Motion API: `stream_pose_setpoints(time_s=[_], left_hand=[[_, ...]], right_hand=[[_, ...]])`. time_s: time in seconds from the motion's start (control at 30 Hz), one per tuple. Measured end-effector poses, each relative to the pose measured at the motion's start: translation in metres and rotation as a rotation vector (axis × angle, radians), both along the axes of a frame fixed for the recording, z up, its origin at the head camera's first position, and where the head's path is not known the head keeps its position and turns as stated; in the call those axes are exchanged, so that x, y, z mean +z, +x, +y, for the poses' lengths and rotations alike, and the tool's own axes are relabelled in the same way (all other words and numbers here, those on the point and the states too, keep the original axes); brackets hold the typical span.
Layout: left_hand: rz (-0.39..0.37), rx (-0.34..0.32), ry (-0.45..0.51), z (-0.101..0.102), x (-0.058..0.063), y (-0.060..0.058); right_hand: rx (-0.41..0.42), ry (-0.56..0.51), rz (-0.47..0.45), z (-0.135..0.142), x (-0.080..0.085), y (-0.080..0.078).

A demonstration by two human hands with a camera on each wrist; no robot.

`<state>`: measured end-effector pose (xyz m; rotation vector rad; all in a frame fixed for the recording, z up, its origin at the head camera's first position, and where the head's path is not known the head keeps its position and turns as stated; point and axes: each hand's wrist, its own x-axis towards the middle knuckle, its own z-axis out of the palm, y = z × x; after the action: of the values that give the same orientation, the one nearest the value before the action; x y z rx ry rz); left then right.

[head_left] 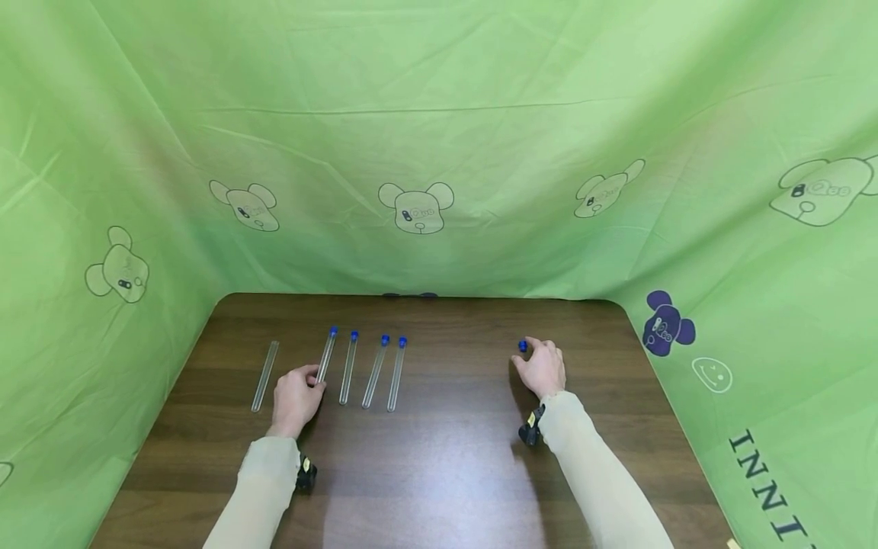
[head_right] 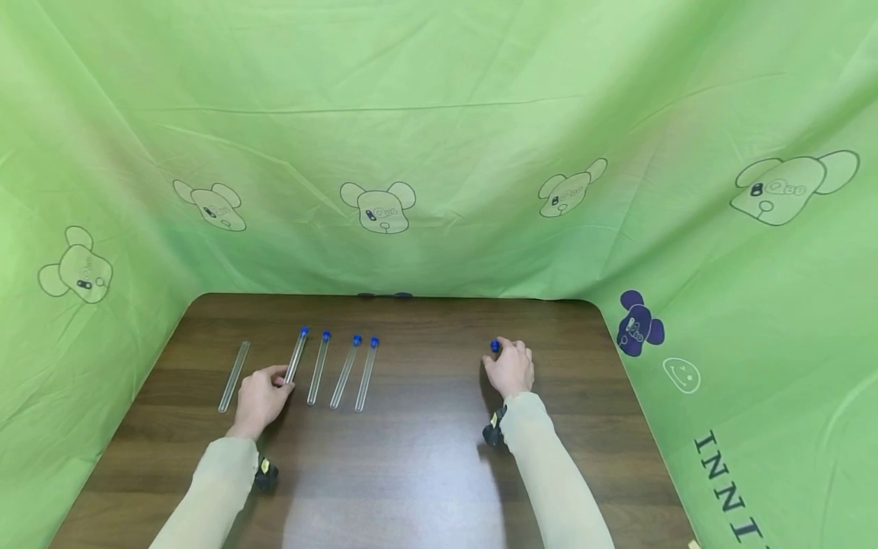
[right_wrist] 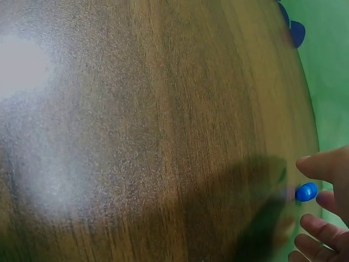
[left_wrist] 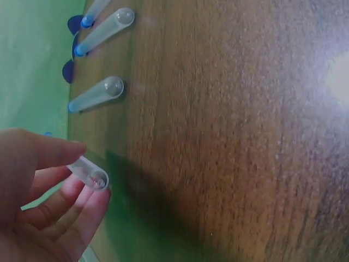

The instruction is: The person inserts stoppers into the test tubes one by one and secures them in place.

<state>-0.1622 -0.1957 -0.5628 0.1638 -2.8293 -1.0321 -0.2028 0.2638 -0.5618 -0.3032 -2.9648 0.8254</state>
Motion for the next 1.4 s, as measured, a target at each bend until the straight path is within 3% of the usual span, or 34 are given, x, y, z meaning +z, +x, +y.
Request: stream_pose_setpoints(time_s=[0.27, 0.7, 1.4], left_hand=[[-0.045, 0.047, -0.021, -0.004, -0.001, 0.001], [-0.057, 0.058, -0.036, -0.005, -0.002, -0.001], [-0.106, 0.074, -0.034, -0.007, -0.005, -0.002]], right_hand=[[0.01, 0.029, -0.002, 0.002, -0.003, -0.001], [-0.008, 0.022, 0.015, -0.002, -0.008, 0.002], [0.041, 0.025, 0.065, -0.004, -0.015, 0.004]])
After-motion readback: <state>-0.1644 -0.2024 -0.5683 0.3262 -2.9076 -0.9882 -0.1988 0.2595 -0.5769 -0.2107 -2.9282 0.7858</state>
